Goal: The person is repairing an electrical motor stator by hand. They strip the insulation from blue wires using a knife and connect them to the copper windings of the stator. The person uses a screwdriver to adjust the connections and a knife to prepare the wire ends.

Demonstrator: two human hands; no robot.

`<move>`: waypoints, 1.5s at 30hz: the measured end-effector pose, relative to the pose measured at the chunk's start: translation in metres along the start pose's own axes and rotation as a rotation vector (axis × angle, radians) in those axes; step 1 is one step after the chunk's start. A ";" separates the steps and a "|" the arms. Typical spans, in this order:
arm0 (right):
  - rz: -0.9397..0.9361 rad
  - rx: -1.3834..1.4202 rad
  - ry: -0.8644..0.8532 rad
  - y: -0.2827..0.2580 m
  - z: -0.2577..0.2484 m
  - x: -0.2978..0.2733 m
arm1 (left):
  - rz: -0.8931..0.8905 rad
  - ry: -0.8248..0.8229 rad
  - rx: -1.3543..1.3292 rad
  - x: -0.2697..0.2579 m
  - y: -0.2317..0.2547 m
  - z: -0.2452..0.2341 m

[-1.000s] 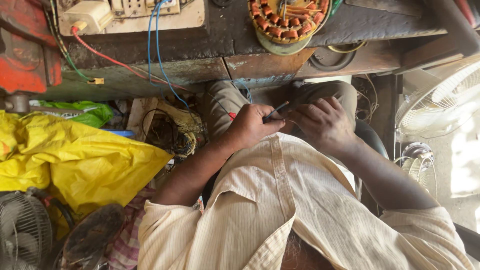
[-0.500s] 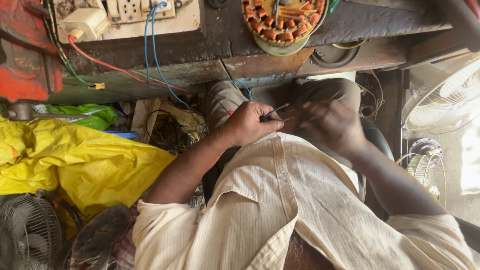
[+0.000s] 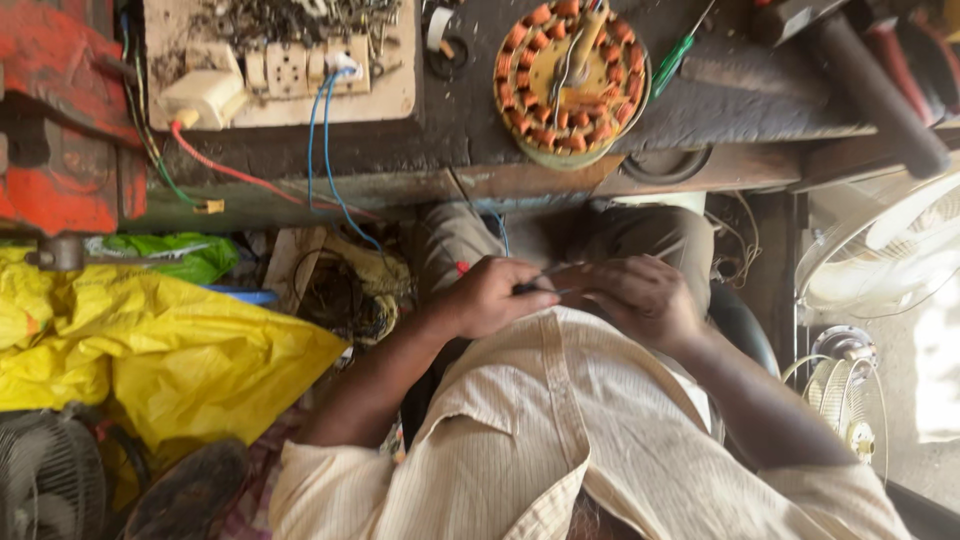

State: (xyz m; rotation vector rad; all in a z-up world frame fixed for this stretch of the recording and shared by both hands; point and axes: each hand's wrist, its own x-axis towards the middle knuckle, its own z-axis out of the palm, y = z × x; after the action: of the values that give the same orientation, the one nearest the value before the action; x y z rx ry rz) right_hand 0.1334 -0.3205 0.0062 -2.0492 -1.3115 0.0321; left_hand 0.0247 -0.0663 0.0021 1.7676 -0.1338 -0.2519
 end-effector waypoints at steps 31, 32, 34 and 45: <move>0.457 -0.468 -0.466 0.141 -0.150 0.137 | 0.098 0.718 -0.201 0.084 0.029 -0.115; 0.488 -0.432 -0.467 0.138 -0.150 0.139 | 0.095 0.693 -0.158 0.085 0.029 -0.116; 0.409 -0.478 -0.378 0.130 -0.151 0.136 | 0.098 0.648 -0.141 0.086 0.027 -0.116; 0.497 -0.442 -0.345 0.135 -0.151 0.124 | 0.182 0.540 -0.513 0.089 0.010 -0.107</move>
State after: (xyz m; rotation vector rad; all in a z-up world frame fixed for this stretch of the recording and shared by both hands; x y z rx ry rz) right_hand 0.3565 -0.3347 0.0862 -2.8095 -1.0266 0.3613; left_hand 0.1372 0.0130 0.0238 1.2490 0.1492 0.3052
